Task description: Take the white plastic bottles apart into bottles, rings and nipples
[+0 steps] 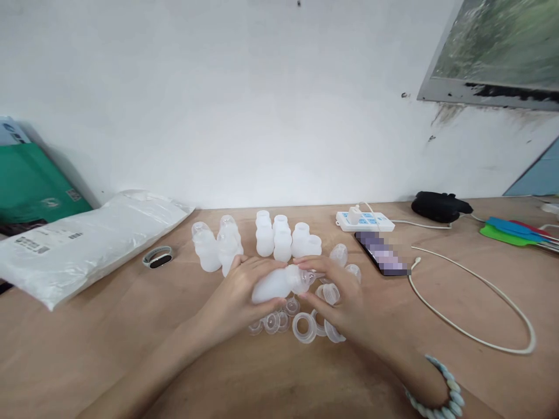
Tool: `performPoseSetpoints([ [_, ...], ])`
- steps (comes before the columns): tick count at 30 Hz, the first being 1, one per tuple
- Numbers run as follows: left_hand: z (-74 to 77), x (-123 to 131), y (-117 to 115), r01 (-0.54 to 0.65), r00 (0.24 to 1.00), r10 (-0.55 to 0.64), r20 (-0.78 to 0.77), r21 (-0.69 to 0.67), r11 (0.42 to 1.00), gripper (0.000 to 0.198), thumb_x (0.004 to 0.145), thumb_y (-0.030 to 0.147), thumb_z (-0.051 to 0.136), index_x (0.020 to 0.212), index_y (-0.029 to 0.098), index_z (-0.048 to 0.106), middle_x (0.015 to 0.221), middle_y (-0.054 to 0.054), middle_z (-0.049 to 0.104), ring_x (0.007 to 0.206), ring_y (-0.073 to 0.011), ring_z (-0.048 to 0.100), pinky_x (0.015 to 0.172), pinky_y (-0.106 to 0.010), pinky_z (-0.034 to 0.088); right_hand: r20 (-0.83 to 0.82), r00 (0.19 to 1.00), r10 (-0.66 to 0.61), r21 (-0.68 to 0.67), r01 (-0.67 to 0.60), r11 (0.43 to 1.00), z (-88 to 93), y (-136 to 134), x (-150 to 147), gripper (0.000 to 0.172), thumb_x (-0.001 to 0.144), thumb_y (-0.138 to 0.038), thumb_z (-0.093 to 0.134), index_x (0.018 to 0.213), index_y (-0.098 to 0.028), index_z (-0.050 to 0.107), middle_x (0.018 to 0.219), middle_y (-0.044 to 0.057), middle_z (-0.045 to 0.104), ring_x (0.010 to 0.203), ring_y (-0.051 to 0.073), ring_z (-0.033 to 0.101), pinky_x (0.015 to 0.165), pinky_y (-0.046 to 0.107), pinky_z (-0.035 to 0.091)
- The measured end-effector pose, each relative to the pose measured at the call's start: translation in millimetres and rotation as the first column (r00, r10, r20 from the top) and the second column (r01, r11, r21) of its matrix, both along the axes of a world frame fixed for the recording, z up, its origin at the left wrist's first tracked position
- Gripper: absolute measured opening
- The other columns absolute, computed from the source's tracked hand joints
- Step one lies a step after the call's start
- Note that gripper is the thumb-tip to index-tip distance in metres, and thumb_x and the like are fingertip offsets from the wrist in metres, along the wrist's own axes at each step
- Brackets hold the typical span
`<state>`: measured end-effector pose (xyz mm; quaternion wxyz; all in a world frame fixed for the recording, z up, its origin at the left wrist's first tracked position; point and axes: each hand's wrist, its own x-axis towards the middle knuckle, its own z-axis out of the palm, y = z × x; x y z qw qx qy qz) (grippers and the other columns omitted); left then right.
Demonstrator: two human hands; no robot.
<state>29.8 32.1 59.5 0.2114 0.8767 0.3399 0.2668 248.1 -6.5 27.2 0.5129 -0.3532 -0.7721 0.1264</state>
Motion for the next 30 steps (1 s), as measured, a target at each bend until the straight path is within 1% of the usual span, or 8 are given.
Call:
performPoseSetpoints([
  [3,-2.4,-12,-4,0.058,0.984,-0.004,0.176,-0.308,0.950,0.046,0.080,0.034,0.075,0.124,0.027,0.063,0.126,-0.004,0.068,0.115,-0.0287,0.060,0.097,-0.042,0.043,0.018,0.999,0.051,-0.001,-0.051,0.999,1.2,-1,-1,0.038,0.088,-0.016,0.066,0.123,-0.026,0.055,0.121,0.006,0.067,0.116,0.020,0.061,0.099,0.036,0.052],
  [8,-4.2,-21,-10,0.249,0.928,0.004,0.372,-0.629,0.737,0.045,0.079,0.031,0.077,0.123,0.028,0.067,0.115,-0.002,0.073,0.105,-0.0247,0.066,0.088,-0.034,0.052,0.059,0.986,0.158,0.039,-0.161,0.986,3.1,-5,-4,0.046,0.090,-0.012,0.063,0.132,-0.027,0.053,0.123,0.008,0.065,0.117,0.020,0.061,0.097,0.036,0.054],
  [11,-5.4,-20,-11,0.365,0.895,-0.032,0.444,-0.690,0.625,0.044,0.083,0.031,0.073,0.126,0.026,0.067,0.109,-0.002,0.074,0.102,-0.0228,0.066,0.089,-0.032,0.050,0.097,0.977,0.192,0.026,-0.195,0.980,1.2,-6,-5,0.045,0.092,-0.005,0.054,0.131,-0.026,0.055,0.127,0.009,0.061,0.116,0.019,0.061,0.095,0.035,0.056],
  [15,-8.1,-21,-10,0.453,0.874,-0.112,0.473,-0.709,0.540,0.041,0.086,0.039,0.070,0.122,0.020,0.070,0.102,-0.005,0.074,0.089,-0.0193,0.065,0.077,-0.025,0.048,0.161,0.962,0.219,0.044,-0.229,0.973,0.6,-7,-6,0.049,0.091,0.000,0.045,0.130,-0.026,0.057,0.127,0.009,0.060,0.113,0.017,0.061,0.089,0.032,0.057],
  [21,-11.4,-27,-11,0.447,0.885,-0.079,0.459,-0.790,0.420,0.045,0.082,0.050,0.071,0.115,0.019,0.073,0.088,-0.003,0.072,0.069,-0.0130,0.059,0.061,-0.020,0.041,0.168,0.944,0.285,-0.009,-0.288,0.958,8.8,-12,-8,0.048,0.092,0.000,0.045,0.129,-0.028,0.060,0.127,0.009,0.059,0.111,0.015,0.061,0.084,0.028,0.058],
  [25,-13.5,-28,-13,0.389,0.910,-0.064,0.409,-0.794,0.467,0.048,0.082,0.057,0.067,0.108,0.017,0.076,0.078,-0.002,0.070,0.060,-0.0113,0.054,0.053,-0.020,0.036,0.153,0.928,0.339,-0.056,-0.334,0.941,6.8,-10,-5,0.049,0.095,-0.009,0.050,0.139,-0.031,0.051,0.126,0.008,0.061,0.112,0.017,0.062,0.087,0.032,0.057],
  [28,-15.8,-26,-18,0.344,0.929,-0.094,0.357,-0.745,0.572,0.045,0.085,0.051,0.067,0.115,0.018,0.072,0.089,-0.004,0.074,0.072,-0.0162,0.063,0.061,-0.022,0.045,0.116,0.948,0.296,-0.160,-0.276,0.948,4.8,-9,-2,0.051,0.091,-0.027,0.064,0.140,-0.030,0.049,0.119,0.007,0.066,0.102,0.019,0.066,0.080,0.032,0.058],
  [30,-18.3,-24,-23,0.263,0.953,-0.077,0.294,-0.670,0.694,0.041,0.086,0.045,0.068,0.120,0.022,0.069,0.105,-0.005,0.074,0.090,-0.0222,0.068,0.074,-0.028,0.052,0.088,0.972,0.219,-0.266,-0.189,0.945,6.0,-10,-3,0.051,0.086,-0.037,0.070,0.133,-0.026,0.053,0.104,0.005,0.070,0.088,0.019,0.068,0.071,0.031,0.057],
])
